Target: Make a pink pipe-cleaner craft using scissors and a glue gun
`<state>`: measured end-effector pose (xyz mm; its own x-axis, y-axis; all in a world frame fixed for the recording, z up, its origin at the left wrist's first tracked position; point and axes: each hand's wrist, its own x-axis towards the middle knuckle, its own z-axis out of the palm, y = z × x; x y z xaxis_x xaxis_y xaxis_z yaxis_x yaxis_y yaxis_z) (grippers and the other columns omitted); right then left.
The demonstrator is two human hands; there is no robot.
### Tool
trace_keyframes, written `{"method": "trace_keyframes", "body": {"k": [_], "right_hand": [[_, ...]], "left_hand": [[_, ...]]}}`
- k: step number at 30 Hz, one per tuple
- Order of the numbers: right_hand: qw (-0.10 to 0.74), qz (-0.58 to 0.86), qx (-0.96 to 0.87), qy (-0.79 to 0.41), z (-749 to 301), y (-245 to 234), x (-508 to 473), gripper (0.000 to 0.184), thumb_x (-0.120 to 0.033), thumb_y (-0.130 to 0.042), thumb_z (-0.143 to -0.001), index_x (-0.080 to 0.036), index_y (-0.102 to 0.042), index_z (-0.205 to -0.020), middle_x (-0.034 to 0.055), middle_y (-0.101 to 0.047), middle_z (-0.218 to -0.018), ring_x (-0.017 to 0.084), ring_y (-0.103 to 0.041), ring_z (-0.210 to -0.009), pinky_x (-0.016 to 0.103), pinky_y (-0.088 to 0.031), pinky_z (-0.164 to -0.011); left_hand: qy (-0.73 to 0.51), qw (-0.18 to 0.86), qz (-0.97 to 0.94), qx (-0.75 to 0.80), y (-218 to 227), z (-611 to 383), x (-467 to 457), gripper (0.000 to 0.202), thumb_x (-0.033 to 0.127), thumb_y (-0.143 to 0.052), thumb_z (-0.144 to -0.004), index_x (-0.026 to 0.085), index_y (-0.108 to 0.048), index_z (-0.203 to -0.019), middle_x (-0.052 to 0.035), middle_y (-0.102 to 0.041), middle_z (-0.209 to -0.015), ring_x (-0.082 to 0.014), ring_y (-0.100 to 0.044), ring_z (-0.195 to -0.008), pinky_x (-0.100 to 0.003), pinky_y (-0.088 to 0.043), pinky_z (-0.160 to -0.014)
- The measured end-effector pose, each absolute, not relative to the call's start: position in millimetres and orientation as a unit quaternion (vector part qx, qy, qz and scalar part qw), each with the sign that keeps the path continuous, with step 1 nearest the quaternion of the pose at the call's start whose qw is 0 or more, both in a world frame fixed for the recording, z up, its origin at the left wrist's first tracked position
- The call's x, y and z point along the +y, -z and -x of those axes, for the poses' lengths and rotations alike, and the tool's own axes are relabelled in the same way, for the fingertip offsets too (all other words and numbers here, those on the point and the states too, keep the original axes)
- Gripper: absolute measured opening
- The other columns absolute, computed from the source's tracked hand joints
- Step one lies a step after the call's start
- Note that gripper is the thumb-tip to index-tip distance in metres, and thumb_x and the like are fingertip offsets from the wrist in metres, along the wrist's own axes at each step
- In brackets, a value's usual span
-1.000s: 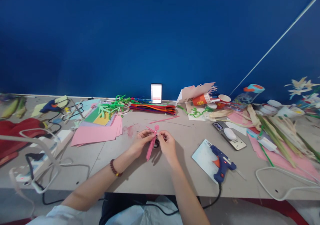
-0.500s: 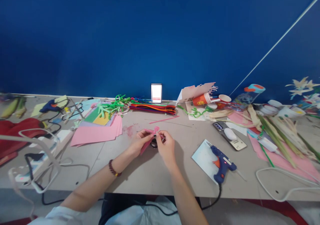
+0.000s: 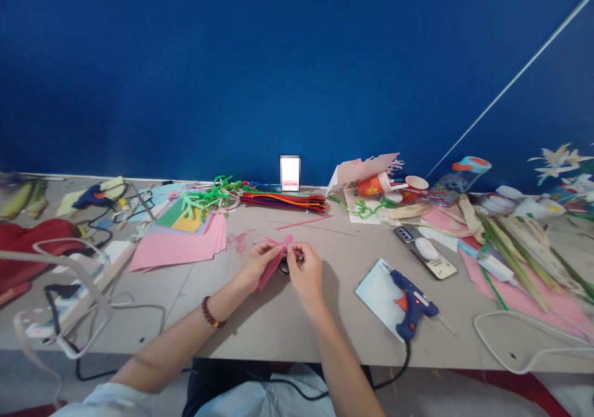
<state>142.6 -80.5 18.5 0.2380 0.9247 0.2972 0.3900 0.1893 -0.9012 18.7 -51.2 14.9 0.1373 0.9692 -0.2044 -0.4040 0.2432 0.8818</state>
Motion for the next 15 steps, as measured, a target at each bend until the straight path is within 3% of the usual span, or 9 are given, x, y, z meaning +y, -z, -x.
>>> {"method": "trace_keyframes", "body": {"k": [6, 15], "right_hand": [[0.527, 0.562, -0.63, -0.102, -141, -22, -84, 0.014, -0.025, -0.051, -0.084, -0.022, -0.062, -0.091, 0.0063, -0.059, -0.093, 0.02, -0.055, -0.091, 0.033, -0.046, -0.081], [0.492, 0.521, -0.698, -0.003, -143, -21, -84, 0.031, -0.013, -0.051, -0.082, -0.024, -0.067, -0.106, 0.0081, -0.057, -0.095, 0.021, -0.052, -0.09, 0.037, -0.047, -0.08]], "left_hand": [[-0.53, 0.651, -0.351, 0.414, -21, -20, -52, 0.024, 0.032, -0.081, -0.054, 0.013, -0.069, -0.064, -0.0031, -0.069, -0.063, -0.0106, -0.061, -0.058, -0.021, -0.048, -0.062], [-0.543, 0.637, -0.342, 0.426, -29, -22, -53, 0.025, 0.032, -0.083, -0.049, 0.014, -0.068, -0.059, -0.0025, -0.068, -0.06, -0.011, -0.059, -0.055, -0.022, -0.048, -0.057]]}}
